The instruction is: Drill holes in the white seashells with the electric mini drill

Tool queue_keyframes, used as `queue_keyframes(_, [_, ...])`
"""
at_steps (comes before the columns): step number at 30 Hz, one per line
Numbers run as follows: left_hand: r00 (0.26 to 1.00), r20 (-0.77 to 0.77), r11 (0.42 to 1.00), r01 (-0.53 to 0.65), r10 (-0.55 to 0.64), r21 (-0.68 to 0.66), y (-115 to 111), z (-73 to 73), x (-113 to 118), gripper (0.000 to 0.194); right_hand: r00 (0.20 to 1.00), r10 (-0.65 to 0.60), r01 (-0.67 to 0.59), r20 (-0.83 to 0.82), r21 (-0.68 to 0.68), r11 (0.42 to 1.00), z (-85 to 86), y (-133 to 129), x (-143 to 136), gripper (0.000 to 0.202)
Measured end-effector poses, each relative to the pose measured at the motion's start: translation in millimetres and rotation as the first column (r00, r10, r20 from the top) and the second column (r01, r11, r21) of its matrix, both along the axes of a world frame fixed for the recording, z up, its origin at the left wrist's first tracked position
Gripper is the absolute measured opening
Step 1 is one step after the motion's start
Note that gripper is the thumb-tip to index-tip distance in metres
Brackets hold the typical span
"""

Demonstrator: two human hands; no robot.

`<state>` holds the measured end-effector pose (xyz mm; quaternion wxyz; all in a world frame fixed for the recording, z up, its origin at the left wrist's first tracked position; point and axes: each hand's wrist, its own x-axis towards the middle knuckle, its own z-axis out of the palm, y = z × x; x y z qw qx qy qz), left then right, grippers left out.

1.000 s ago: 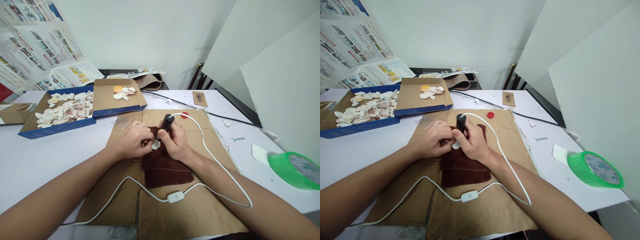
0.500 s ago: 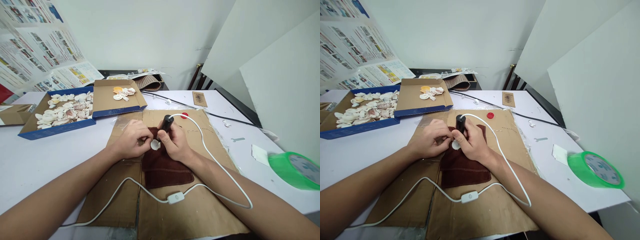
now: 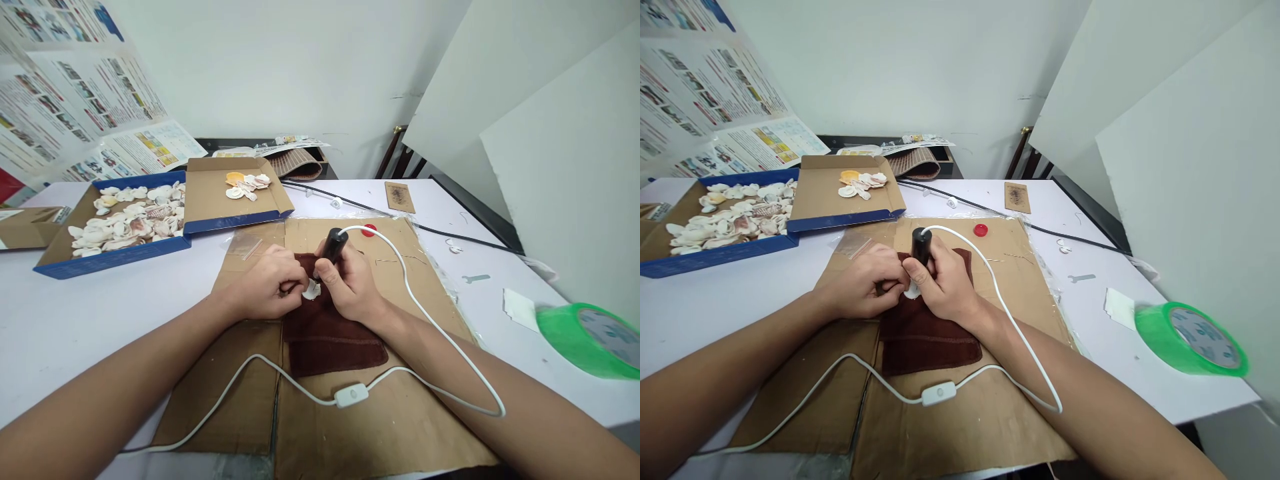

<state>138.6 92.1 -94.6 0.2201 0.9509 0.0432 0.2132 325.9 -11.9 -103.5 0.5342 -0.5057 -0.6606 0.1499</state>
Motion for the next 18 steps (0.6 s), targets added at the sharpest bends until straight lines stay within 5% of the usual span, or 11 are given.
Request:
queue_keyframes(14, [0.995, 0.005, 0.978, -0.102, 0.102, 0.181, -4.0, -6.1, 1.8, 0.024, 1.000, -0.010, 0.010, -0.001, -0.016, 1.000, -0.2, -0.2, -0.4, 0.045])
queue_keyframes(18, [0.999, 0.004, 0.990, -0.037, 0.037, 0.139, -2.7, -4.2, 0.6, 0.020, 1.000, 0.001, -0.001, -0.001, 0.001, 1.000, 0.7, 0.4, -0.6, 0.043])
